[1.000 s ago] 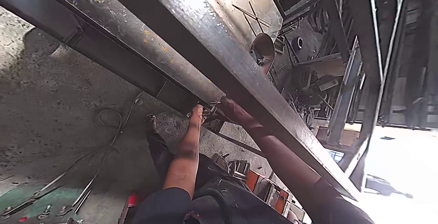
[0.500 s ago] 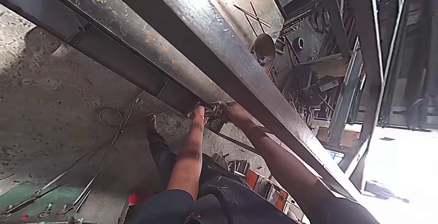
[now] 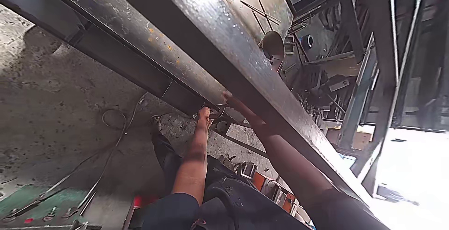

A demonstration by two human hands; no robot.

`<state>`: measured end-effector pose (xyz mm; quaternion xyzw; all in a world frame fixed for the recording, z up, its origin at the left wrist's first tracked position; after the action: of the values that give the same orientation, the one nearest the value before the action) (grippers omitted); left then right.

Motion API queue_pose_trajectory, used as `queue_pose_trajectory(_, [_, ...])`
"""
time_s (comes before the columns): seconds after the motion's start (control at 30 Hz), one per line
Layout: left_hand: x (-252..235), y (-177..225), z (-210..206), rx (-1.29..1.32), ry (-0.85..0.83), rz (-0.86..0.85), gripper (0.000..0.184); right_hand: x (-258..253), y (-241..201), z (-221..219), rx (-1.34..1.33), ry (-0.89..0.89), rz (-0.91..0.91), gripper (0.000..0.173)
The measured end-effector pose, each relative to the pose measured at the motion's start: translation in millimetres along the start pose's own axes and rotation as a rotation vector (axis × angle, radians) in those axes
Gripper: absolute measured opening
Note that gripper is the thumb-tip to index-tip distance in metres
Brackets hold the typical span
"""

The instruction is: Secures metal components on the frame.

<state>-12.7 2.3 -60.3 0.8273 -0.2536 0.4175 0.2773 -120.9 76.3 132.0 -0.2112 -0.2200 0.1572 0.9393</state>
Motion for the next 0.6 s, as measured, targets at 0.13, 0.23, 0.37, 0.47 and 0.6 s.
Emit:
queue_pose_trajectory(0.13, [17.6, 21.9, -17.9, 0.008, 0.241, 0.241, 0.024, 10.2, -52.3, 50.0, -0.046, -0.125, -0.508, 0.031])
queue_pose_trajectory(0.23, [2.8, 5.9, -9.3, 0.038, 0.213, 0.192, 0.025, 31.6, -8.8, 30.9, 0.135, -0.239, -0.035, 0.060])
queue_pose_trajectory(0.37, [5.6, 2.7, -12.0, -0.017, 0.221, 0.197, 0.029, 30.0, 18.7, 2.3, 0.333, -0.248, -0.001, 0.036])
queue_pose_trajectory(0.47, [32.8, 21.7, -20.8, 0.010, 0.275, 0.239, 0.024, 37.7, 28.7, -33.2, 0.024, -0.090, -0.451, 0.062])
queue_pose_trajectory(0.6, [4.1, -1.0, -7.7, 0.030, 0.187, 0.161, 0.025, 44.8, 18.5, -15.3, 0.104, -0.216, -0.365, 0.055])
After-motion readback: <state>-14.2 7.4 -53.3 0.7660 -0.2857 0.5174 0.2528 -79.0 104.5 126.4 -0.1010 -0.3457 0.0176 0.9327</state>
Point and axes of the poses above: each hand's wrist, its own x-axis away from the middle knuckle, its own z-axis out of the back of the hand, y = z × x, the point moved 4 cm from there along -x, towards the middle knuckle, and after that the axes turned 5 degrees about z, right-handed, at the moved point
